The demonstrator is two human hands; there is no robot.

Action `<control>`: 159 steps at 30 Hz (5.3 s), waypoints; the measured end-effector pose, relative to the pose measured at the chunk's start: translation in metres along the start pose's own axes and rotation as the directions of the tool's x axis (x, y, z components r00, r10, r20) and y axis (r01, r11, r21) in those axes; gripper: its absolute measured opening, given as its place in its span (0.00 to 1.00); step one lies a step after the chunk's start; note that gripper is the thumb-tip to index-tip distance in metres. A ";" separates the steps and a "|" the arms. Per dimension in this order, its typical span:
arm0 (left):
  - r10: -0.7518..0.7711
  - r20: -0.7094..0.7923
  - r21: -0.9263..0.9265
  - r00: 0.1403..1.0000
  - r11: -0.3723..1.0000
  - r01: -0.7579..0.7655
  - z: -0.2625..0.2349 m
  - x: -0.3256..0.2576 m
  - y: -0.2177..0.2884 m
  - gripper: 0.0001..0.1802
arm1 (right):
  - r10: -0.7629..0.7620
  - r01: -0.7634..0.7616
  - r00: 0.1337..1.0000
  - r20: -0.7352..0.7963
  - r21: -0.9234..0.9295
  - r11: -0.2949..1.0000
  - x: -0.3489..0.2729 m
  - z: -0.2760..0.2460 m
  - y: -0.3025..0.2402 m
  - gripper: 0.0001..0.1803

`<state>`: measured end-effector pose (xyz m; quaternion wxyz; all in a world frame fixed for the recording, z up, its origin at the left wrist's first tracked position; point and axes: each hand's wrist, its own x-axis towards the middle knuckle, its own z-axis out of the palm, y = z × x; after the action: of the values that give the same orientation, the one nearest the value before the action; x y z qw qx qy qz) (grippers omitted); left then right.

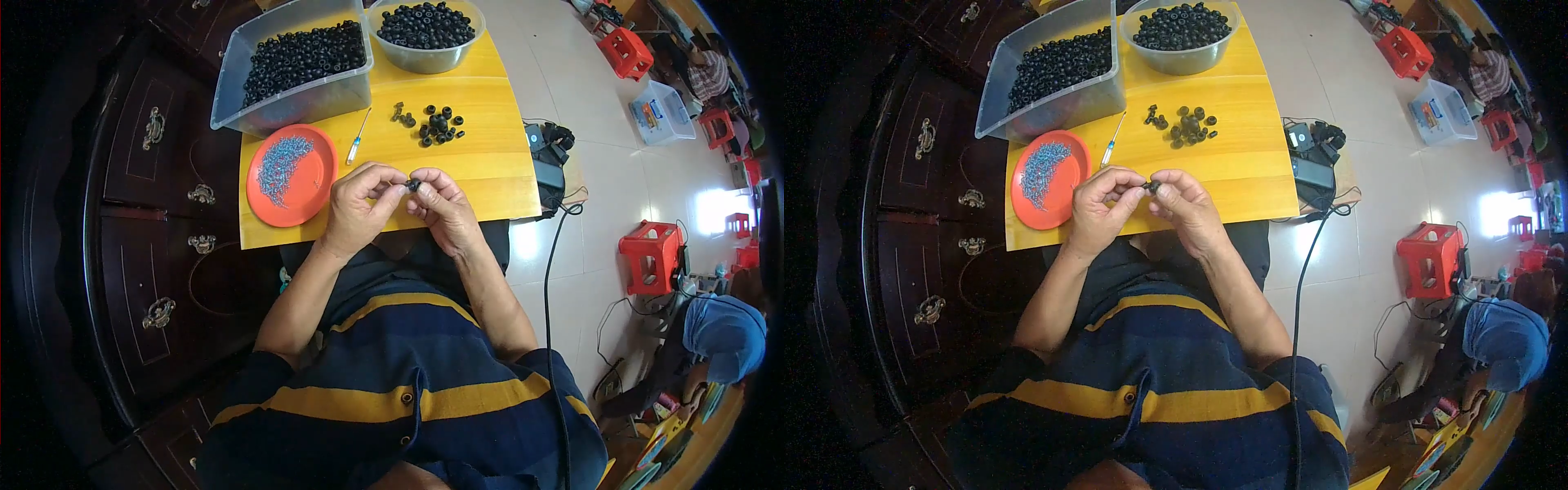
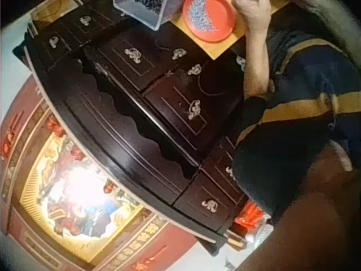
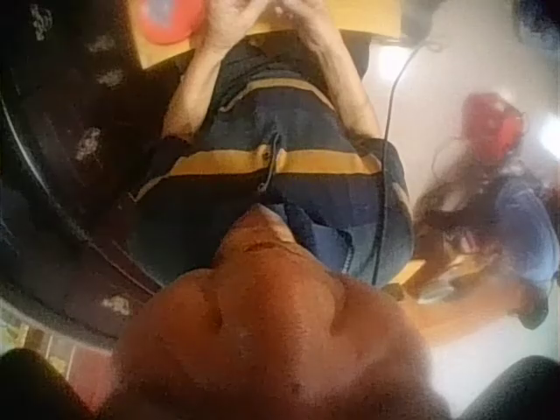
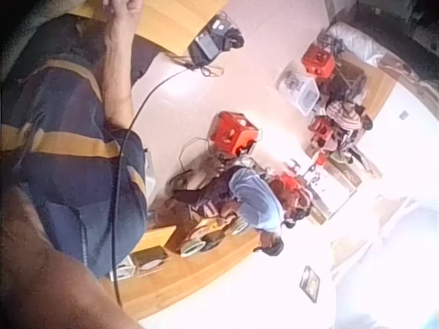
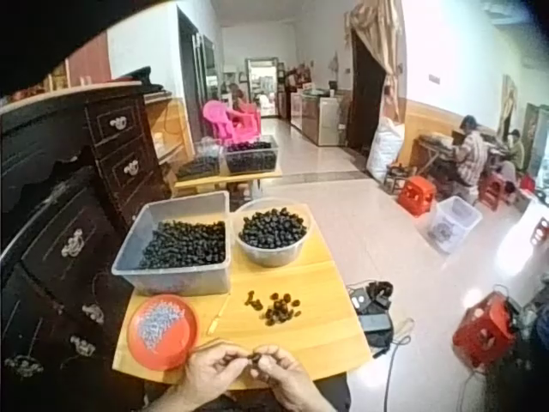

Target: The person assembles small black plastic components by hand, inserting tiny beads into them.

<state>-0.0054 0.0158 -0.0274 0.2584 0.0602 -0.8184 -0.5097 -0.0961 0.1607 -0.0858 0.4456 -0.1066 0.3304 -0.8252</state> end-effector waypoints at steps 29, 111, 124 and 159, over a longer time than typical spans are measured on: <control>-0.045 0.046 -0.044 0.998 0.998 0.047 -0.013 -0.009 0.006 0.13 | -0.008 0.003 0.999 -0.033 -0.131 0.991 -0.002 0.001 0.005 0.10; 0.241 0.179 0.196 0.954 0.942 -0.274 -0.017 -0.014 0.012 0.14 | 0.063 -0.037 0.989 0.130 -0.192 0.981 -0.013 0.014 -0.016 0.09; 0.258 0.142 0.200 0.956 0.938 -0.283 -0.016 -0.014 0.007 0.14 | 0.081 -0.051 0.991 0.103 -0.262 0.964 -0.012 0.018 -0.024 0.09; -0.066 0.015 0.217 0.998 0.974 0.061 -0.020 -0.054 -0.057 0.04 | -0.535 0.178 0.845 -0.004 -0.941 0.288 0.103 -0.035 -0.091 0.13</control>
<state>0.0411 -0.0077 -0.0896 0.2249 0.1085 -0.8695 -0.4262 -0.2331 0.1284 -0.0661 0.0511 -0.2714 0.7630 -0.5844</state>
